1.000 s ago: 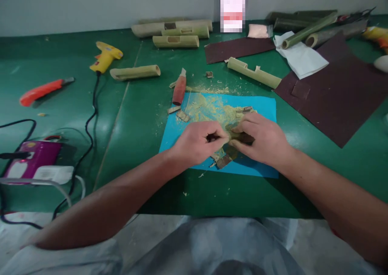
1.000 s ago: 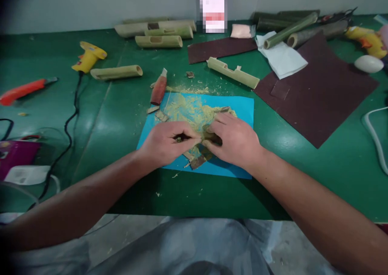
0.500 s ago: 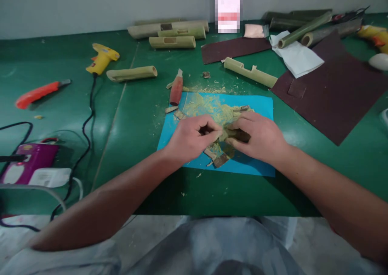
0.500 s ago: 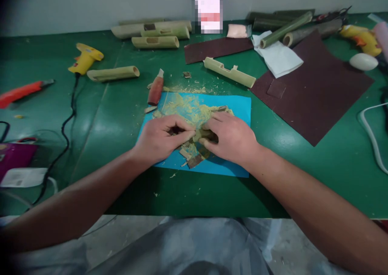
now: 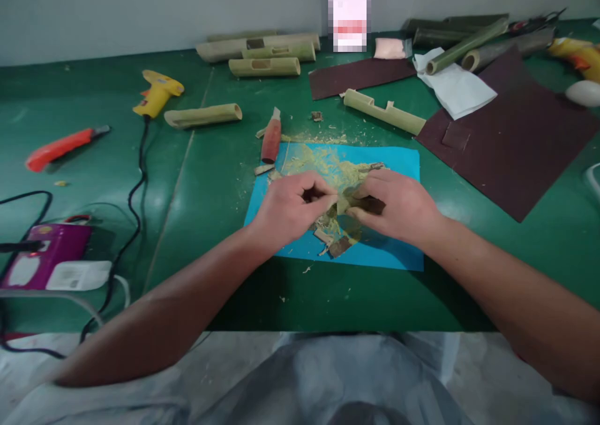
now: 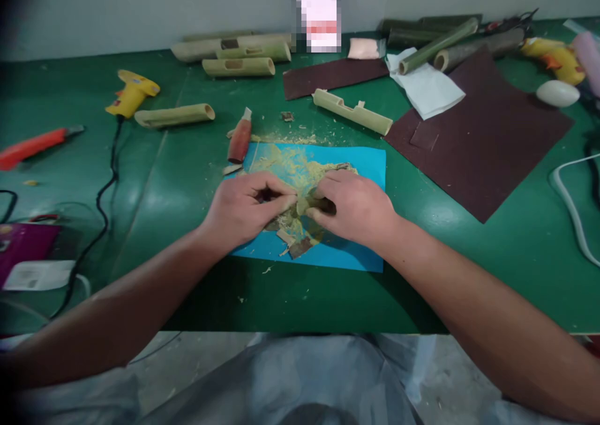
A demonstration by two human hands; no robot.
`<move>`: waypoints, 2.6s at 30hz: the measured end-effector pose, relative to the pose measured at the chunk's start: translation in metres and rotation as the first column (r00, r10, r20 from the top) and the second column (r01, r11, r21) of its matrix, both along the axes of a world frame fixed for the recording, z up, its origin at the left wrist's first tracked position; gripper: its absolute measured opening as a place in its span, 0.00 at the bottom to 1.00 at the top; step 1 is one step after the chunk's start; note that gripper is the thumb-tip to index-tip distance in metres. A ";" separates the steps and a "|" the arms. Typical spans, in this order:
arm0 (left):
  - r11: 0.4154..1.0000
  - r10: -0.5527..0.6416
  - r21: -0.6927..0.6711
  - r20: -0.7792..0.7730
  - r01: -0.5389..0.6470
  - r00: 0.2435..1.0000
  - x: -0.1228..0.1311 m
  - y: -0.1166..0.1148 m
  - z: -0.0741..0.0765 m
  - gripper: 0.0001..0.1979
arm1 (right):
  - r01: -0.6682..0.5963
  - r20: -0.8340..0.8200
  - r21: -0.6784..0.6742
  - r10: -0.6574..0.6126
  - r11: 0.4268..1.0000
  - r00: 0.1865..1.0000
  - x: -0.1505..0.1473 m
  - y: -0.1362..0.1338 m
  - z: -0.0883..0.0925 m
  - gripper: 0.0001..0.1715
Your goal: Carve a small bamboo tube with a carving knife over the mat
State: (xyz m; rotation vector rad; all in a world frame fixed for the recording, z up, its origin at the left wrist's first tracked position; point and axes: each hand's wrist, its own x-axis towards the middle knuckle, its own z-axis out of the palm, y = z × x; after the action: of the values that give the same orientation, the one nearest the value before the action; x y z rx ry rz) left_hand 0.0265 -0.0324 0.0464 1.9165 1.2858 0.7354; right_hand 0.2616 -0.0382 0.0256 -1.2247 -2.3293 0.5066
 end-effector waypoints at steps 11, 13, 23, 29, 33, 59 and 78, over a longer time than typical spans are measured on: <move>0.993 -0.017 -0.114 0.101 0.029 0.995 -0.005 0.005 -0.002 0.10 | -0.020 -0.006 0.018 0.020 1.000 1.000 0.002 0.003 -0.001 0.11; 0.990 -0.046 -0.126 0.105 0.059 0.993 -0.006 0.005 -0.003 0.11 | -0.023 0.001 0.004 0.023 1.000 1.000 0.002 0.004 0.000 0.11; 0.979 -0.119 0.164 -0.005 0.118 0.993 -0.005 0.003 -0.003 0.07 | -0.025 0.016 -0.029 0.025 0.999 1.000 0.003 0.004 0.002 0.10; 0.947 -0.124 0.278 -0.148 0.161 0.981 -0.008 0.003 -0.007 0.08 | -0.004 0.000 -0.016 0.004 1.000 1.000 0.002 0.003 0.001 0.09; 0.902 -0.211 0.341 -0.185 0.264 0.960 -0.011 0.003 -0.008 0.09 | -0.008 0.017 -0.034 0.009 0.999 1.000 0.003 0.004 0.002 0.08; 0.908 -0.313 0.226 -0.194 0.353 0.930 -0.011 0.003 -0.013 0.11 | -0.183 -0.015 -0.059 0.182 0.981 0.983 0.010 0.008 0.006 0.09; 0.865 -0.408 0.219 -0.218 0.452 0.887 -0.014 -0.001 -0.015 0.13 | -0.230 -0.021 -0.060 0.229 0.971 0.973 0.011 0.006 0.009 0.09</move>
State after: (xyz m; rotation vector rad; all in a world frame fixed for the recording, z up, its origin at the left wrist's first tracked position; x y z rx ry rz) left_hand 0.0126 -0.0333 0.0317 2.4170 0.8219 0.5404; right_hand 0.2724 -0.0323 0.0343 -0.9784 -2.4744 0.6670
